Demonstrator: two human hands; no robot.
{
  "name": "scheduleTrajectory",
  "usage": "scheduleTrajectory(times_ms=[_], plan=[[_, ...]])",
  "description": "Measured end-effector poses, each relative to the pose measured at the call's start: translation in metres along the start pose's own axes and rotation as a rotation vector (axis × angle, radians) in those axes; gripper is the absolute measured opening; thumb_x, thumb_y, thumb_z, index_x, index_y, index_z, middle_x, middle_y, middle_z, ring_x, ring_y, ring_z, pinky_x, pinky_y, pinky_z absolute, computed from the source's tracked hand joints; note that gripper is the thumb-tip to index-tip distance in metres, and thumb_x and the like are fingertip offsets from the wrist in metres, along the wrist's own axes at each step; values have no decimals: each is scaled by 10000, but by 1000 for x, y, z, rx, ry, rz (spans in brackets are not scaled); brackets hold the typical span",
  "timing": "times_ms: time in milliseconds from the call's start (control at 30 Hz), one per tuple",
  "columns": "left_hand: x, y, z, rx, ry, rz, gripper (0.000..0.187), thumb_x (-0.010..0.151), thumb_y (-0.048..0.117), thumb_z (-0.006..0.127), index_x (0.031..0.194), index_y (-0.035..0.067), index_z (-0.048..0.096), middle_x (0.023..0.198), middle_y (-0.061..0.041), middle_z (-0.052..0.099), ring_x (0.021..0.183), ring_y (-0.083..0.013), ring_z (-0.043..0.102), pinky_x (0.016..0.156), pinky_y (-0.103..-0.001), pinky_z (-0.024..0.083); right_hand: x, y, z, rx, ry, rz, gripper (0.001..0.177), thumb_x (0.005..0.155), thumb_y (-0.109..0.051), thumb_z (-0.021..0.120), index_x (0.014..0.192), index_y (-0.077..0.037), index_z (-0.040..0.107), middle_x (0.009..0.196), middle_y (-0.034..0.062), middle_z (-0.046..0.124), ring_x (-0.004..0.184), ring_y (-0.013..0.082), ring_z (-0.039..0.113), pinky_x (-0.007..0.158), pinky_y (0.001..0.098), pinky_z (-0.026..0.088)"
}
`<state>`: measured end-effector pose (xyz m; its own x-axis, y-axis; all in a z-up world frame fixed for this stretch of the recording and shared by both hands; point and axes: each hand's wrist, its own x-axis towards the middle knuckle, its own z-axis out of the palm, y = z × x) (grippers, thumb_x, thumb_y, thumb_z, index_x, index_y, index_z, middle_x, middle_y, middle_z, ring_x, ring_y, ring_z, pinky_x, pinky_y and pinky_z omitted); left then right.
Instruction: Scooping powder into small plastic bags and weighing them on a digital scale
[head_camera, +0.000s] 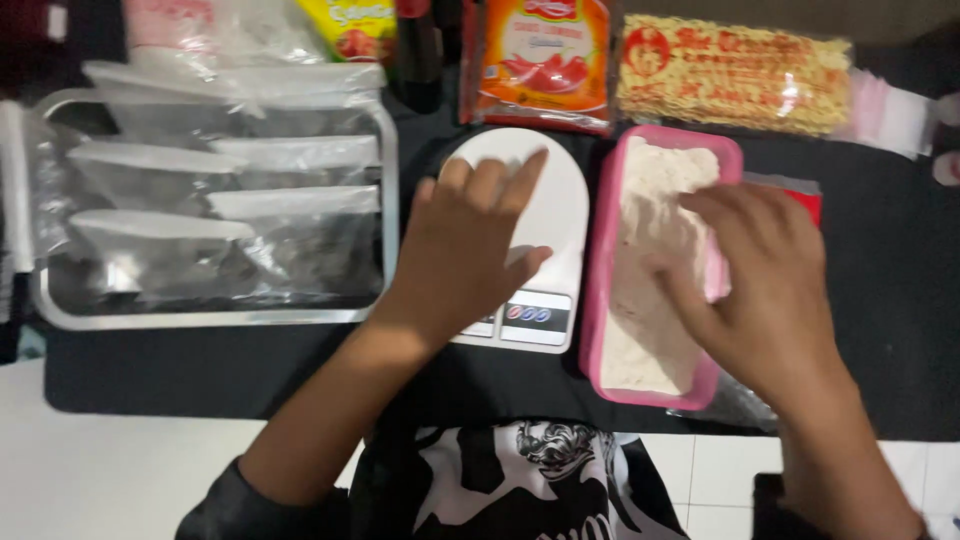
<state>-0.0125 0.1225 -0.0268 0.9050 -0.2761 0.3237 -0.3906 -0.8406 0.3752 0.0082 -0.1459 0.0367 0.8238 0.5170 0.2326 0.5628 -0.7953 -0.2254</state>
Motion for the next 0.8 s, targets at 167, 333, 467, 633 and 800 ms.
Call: scheduleTrajectory(times_ms=[167,333,467,633,800], plan=[[-9,-29,-5,514,-5,-39,1460,400,970,816,1572,198,414,1433,-226,584,1258,-364,564,1048,-500,373,60,-19,41,-184,-367,-262,957,857,-654,610,1586,-75,387,1597,242,444,1538,505,244,1252,653,-36],[-15,-38,7,377,-62,-56,1517,436,942,849,1622,198,265,1424,-258,549,1284,-409,506,1169,-590,261,83,-31,75,-382,-652,-193,1290,749,-796,635,1693,-123,70,1506,252,466,1578,429,129,1222,586,-190],[-22,-42,-4,292,-17,-59,1459,459,853,923,1590,159,319,1312,-229,588,1211,-376,547,1191,-597,280,83,-39,78,-252,-548,-284,1328,681,-690,769,1660,-56,135,1385,248,590,1456,394,376,1288,530,-107],[-36,-52,-11,284,-91,-82,1488,533,848,901,1636,148,189,1374,-251,521,1363,-415,413,1233,-633,165,85,-54,86,-169,-504,-304,1355,650,-666,821,1664,-69,148,1313,398,550,1409,421,432,1275,537,4],[-40,-61,-19,416,-222,-97,1471,590,959,748,1651,162,114,1436,-255,546,1475,-419,341,1211,-670,36,88,-60,92,-151,-470,-319,1393,607,-668,851,1661,-67,166,1333,354,560,1377,400,455,1270,559,56]])
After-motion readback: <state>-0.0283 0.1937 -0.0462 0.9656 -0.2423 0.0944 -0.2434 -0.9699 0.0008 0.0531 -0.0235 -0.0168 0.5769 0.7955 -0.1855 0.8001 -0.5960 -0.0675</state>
